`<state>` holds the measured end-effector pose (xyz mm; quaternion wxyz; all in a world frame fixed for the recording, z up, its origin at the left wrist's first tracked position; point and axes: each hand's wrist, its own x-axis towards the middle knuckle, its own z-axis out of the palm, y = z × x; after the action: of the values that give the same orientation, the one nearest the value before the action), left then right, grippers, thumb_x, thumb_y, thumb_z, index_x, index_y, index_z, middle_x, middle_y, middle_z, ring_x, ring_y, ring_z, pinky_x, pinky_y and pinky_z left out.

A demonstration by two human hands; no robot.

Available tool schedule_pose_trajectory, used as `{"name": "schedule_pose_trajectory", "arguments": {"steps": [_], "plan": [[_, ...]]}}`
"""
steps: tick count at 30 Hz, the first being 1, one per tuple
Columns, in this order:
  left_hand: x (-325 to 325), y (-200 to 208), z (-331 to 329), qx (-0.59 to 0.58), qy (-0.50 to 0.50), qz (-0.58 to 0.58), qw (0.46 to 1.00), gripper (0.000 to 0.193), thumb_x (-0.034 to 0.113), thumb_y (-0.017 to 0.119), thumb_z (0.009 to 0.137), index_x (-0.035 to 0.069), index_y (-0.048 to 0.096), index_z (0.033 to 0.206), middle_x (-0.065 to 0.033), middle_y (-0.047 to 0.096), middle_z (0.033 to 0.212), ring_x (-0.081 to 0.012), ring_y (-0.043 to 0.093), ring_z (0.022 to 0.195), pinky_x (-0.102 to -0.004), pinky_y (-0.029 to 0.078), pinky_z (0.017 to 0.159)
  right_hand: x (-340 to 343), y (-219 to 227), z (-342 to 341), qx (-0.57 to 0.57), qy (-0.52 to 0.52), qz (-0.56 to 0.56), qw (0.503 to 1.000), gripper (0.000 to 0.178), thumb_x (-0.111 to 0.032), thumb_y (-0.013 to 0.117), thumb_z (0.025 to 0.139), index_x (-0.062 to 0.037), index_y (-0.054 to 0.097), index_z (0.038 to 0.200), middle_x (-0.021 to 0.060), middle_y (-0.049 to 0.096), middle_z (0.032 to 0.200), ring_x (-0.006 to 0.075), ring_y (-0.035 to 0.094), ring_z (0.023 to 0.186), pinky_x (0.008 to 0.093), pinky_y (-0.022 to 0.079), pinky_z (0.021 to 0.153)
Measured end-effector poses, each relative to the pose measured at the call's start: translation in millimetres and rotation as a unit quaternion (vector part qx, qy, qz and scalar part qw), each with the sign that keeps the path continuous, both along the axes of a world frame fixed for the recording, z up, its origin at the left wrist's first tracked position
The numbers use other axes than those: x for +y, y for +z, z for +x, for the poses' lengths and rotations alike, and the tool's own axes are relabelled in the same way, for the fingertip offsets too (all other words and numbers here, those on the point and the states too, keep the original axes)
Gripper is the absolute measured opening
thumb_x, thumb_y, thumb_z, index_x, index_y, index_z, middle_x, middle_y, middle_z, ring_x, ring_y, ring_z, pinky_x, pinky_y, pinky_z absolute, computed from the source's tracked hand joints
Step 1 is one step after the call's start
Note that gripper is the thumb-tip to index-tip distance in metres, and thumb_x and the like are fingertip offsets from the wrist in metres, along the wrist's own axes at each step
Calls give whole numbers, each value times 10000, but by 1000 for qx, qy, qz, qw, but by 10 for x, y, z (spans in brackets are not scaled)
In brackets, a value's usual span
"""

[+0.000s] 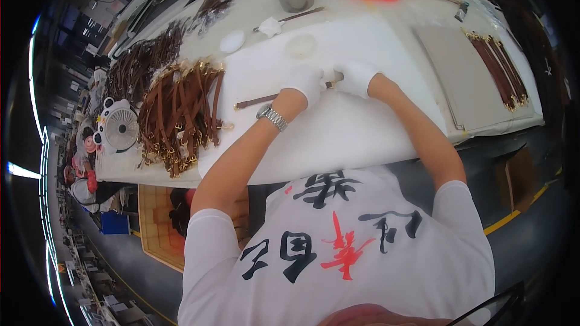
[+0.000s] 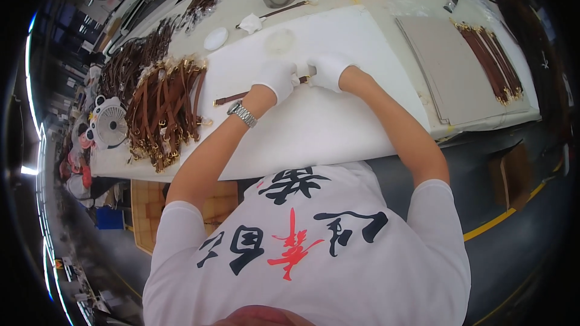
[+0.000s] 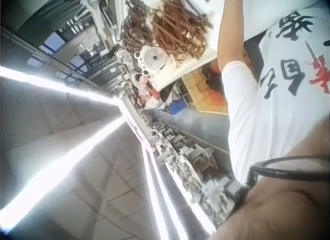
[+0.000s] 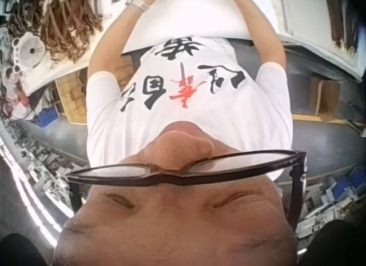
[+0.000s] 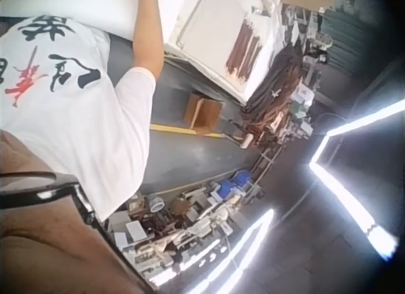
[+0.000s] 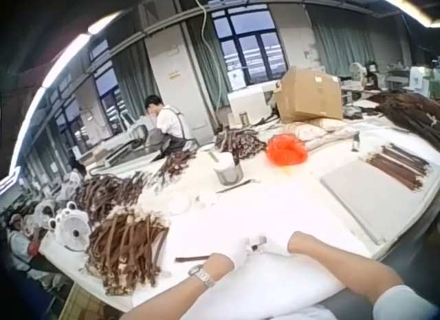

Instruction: The recorder is cleaning and assembling leather straps by applying glue and attaching hardware.

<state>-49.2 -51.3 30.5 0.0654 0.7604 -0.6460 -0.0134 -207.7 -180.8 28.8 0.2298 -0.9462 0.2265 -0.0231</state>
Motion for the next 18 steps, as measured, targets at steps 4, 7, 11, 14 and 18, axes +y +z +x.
{"name": "schedule_pose_trajectory", "arguments": {"steps": [4, 7, 11, 14, 18], "plan": [[-108, -63, 40, 1, 10, 4, 1000, 170, 214, 726, 950, 62, 800, 961, -224, 773, 967, -403, 752, 955, -496, 587, 878, -2, 53, -12, 34, -11, 19, 999, 346, -335, 825, 880, -69, 762, 1091, 191, 769, 1058, 363, 725, 997, 446, 563, 890], [-197, -131, 91, -11, 29, -17, 999, 160, 202, 727, 940, 61, 797, 969, -233, 771, 971, -405, 755, 958, -499, 592, 866, -41, 6, -6, -5, 7, 8, 1000, 343, -345, 823, 885, -72, 762, 1083, 188, 769, 1047, 361, 725, 993, 448, 560, 881], [-160, -180, 440, 93, 87, -63, 990, 177, 148, 661, 952, 47, 778, 1039, -189, 766, 899, -324, 763, 845, -411, 597, 780, -22, 21, -15, 1, 8, 12, 1000, 297, -316, 815, 894, -64, 743, 1032, 184, 764, 1020, 361, 719, 974, 457, 556, 864], [121, -137, 846, 171, 115, -123, 971, 166, 125, 651, 936, 33, 769, 1006, -138, 746, 826, -226, 758, 724, -349, 593, 676, -21, 20, -33, -21, 5, 30, 999, 263, -274, 825, 877, -51, 737, 987, 180, 754, 979, 349, 713, 933, 449, 556, 849], [350, 19, 618, 336, 152, -72, 927, 128, 106, 681, 910, 16, 764, 946, -100, 717, 776, -171, 732, 651, -329, 581, 622, -114, -60, -51, -18, 8, 43, 999, 276, -278, 817, 883, -42, 720, 989, 196, 736, 975, 376, 699, 939, 464, 550, 852]]}}
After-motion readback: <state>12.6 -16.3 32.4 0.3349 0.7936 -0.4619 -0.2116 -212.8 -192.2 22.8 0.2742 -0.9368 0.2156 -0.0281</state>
